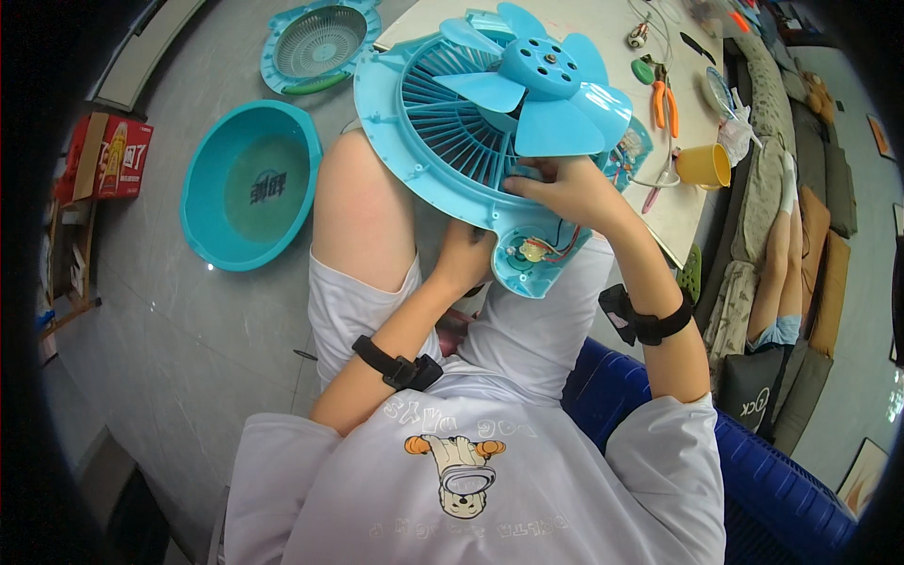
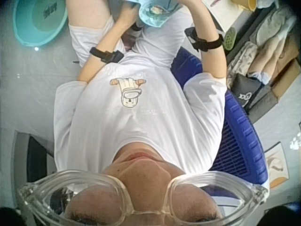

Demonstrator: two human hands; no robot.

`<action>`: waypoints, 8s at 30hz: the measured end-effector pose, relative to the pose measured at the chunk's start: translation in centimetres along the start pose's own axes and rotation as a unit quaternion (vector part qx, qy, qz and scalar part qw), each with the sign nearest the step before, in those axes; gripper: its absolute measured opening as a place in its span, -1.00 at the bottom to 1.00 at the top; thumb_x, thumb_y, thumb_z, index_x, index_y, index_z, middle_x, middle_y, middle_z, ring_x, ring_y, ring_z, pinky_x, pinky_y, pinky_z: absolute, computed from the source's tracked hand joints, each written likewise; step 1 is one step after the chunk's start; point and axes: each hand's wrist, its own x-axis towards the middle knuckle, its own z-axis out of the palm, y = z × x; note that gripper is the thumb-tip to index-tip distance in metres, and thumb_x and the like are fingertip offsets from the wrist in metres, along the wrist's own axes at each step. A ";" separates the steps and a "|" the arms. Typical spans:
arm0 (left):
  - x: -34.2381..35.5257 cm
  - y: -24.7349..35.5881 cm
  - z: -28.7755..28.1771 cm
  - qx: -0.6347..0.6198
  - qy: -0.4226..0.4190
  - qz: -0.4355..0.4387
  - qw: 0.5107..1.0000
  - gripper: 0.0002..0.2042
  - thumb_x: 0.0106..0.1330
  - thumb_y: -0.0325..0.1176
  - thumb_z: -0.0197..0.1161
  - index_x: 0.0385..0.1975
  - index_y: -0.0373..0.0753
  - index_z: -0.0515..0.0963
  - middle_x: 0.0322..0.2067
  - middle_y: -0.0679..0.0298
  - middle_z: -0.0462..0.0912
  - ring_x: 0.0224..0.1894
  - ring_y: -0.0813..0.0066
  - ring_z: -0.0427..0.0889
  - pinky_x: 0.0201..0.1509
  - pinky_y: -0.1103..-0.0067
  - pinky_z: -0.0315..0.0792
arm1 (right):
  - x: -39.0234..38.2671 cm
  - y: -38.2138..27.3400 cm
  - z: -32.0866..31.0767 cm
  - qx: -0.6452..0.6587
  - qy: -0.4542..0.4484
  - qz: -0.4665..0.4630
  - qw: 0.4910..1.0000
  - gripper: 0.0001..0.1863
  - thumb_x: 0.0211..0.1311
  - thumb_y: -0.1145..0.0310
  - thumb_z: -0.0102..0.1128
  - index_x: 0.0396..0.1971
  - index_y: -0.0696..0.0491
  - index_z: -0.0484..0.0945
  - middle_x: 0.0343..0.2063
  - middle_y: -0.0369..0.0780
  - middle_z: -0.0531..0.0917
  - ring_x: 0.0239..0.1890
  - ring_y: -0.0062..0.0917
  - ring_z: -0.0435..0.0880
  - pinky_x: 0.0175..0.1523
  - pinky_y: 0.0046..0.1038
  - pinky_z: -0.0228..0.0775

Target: Repairing and cleaning a small electric fan.

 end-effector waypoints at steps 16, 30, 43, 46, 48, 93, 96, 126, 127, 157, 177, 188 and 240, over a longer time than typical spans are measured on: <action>1.8 -1.2 0.4 -0.168 0.001 -0.217 0.962 -0.78 0.38 -0.29 0.00 -0.22 -0.31 0.48 -0.26 0.21 0.58 -0.20 0.50 0.54 -0.11 0.53 0.43 | 0.8 0.2 -0.1 -0.153 0.009 -0.001 0.988 -0.81 -0.05 0.46 0.30 -0.36 0.15 0.63 -0.43 -0.20 0.67 -0.38 -0.47 0.62 -0.21 -0.45 0.48; 3.2 0.2 0.4 -0.371 0.030 -0.287 0.883 -0.77 0.37 -0.24 0.05 -0.16 -0.28 0.43 -0.21 0.15 0.57 -0.21 0.37 0.60 -0.11 0.39 0.55 | 1.4 0.4 0.2 -0.152 0.023 -0.001 0.988 -0.77 -0.09 0.42 0.34 -0.34 0.10 0.66 -0.42 -0.21 0.69 -0.35 -0.48 0.65 -0.20 -0.44 0.50; 3.6 3.2 0.1 -0.520 -0.022 -0.185 0.834 -0.48 0.40 0.01 -0.21 0.10 -0.29 0.39 0.01 0.14 0.56 0.01 0.30 0.56 0.08 0.36 0.47 | 1.4 -1.1 0.8 -0.158 0.025 0.016 0.987 -0.71 -0.16 0.39 0.37 -0.33 0.10 0.66 -0.44 -0.21 0.67 -0.38 -0.49 0.65 -0.22 -0.45 0.49; 3.8 1.9 -0.3 -0.502 0.005 -0.194 0.843 -0.49 0.41 -0.03 -0.22 0.10 -0.32 0.39 0.01 0.12 0.56 0.00 0.31 0.58 0.08 0.39 0.47 | 1.6 -1.0 1.1 -0.162 0.033 0.002 0.986 -0.72 -0.16 0.38 0.35 -0.34 0.11 0.65 -0.46 -0.22 0.67 -0.39 -0.50 0.65 -0.22 -0.46 0.49; 4.0 1.7 -0.3 -0.502 -0.018 -0.191 0.843 -0.50 0.41 -0.05 -0.23 0.10 -0.31 0.39 0.00 0.12 0.56 -0.01 0.33 0.58 0.08 0.41 0.47 | 1.5 -1.1 1.2 -0.173 0.042 -0.004 0.984 -0.72 -0.16 0.38 0.35 -0.35 0.12 0.65 -0.47 -0.22 0.67 -0.40 -0.50 0.65 -0.23 -0.46 0.49; 2.5 -2.9 -0.4 0.207 0.033 0.027 0.977 -0.56 0.27 -0.28 0.17 0.05 -0.45 0.37 -0.11 0.07 0.54 -0.05 0.32 0.51 0.06 0.45 0.39 | 1.3 1.6 0.8 -0.038 0.068 -0.047 0.996 -0.75 0.15 0.37 0.25 -0.21 0.16 0.53 -0.43 -0.24 0.59 -0.39 -0.59 0.55 -0.28 -0.50 0.41; 2.2 -1.2 -0.2 0.231 0.027 0.114 0.966 -0.49 0.23 -0.30 0.23 0.10 -0.48 0.34 -0.10 0.01 0.54 -0.05 0.21 0.53 0.07 0.39 0.38 | 1.4 1.4 0.8 0.004 0.103 -0.007 0.995 -0.79 0.18 0.37 0.23 -0.25 0.17 0.52 -0.45 -0.23 0.58 -0.46 -0.59 0.57 -0.39 -0.49 0.41; 5.6 -9.8 2.0 0.006 -0.062 0.041 0.997 -0.74 0.22 -0.36 0.20 -0.16 -0.38 0.49 -0.19 0.07 0.57 -0.12 0.20 0.55 0.02 0.37 0.40 | 1.7 2.1 0.3 -0.173 0.166 -0.141 0.960 -0.79 -0.01 0.45 0.31 -0.34 0.16 0.56 -0.41 -0.06 0.63 -0.35 -0.15 0.61 -0.25 -0.26 0.45; 5.5 -9.9 1.9 0.005 -0.066 0.036 0.997 -0.74 0.22 -0.36 0.20 -0.16 -0.38 0.49 -0.19 0.07 0.57 -0.12 0.20 0.55 0.02 0.37 0.40 | 1.7 2.0 0.3 -0.204 0.166 -0.144 0.954 -0.75 -0.01 0.38 0.38 -0.34 0.16 0.55 -0.43 -0.10 0.63 -0.39 -0.21 0.61 -0.25 -0.29 0.44; 4.0 -10.4 1.8 -0.033 -0.117 -0.043 0.992 -0.78 0.22 -0.39 0.18 -0.20 -0.36 0.51 -0.19 0.08 0.58 -0.11 0.21 0.55 0.02 0.36 0.40 | 1.5 3.8 1.2 -0.143 0.244 -0.094 0.955 -0.91 0.08 0.59 0.12 -0.39 0.22 0.55 -0.59 -0.10 0.63 -0.67 -0.43 0.63 -0.49 -0.42 0.45; 0.4 1.3 0.1 -0.134 -0.051 -0.111 0.984 -0.75 0.24 -0.60 0.02 -0.12 -0.40 0.53 -0.19 0.18 0.63 -0.13 0.49 0.58 -0.07 0.57 0.46 | -2.1 -0.3 0.0 -0.065 0.151 -0.074 0.984 -0.76 0.04 0.45 0.30 -0.27 0.21 0.57 -0.41 -0.05 0.67 -0.43 -0.30 0.67 -0.36 -0.44 0.46; 0.0 1.1 -0.5 0.052 -0.106 -0.015 0.993 -0.73 0.28 -0.61 -0.05 -0.05 -0.42 0.46 -0.15 0.08 0.59 -0.08 0.38 0.55 0.04 0.48 0.40 | -1.6 -0.3 -0.1 -0.139 0.084 -0.085 0.983 -0.75 0.05 0.39 0.30 -0.26 0.16 0.58 -0.42 -0.05 0.67 -0.40 -0.21 0.66 -0.28 -0.32 0.47; 2.3 -1.8 0.1 -0.237 -0.020 -0.259 0.936 -0.63 0.42 -0.10 0.00 -0.01 -0.27 0.43 -0.11 0.16 0.59 -0.11 0.42 0.59 -0.03 0.45 0.51 | 0.9 -0.2 -0.4 -0.173 0.003 0.040 0.984 -0.80 -0.10 0.46 0.32 -0.38 0.08 0.68 -0.43 -0.21 0.70 -0.36 -0.45 0.66 -0.21 -0.44 0.48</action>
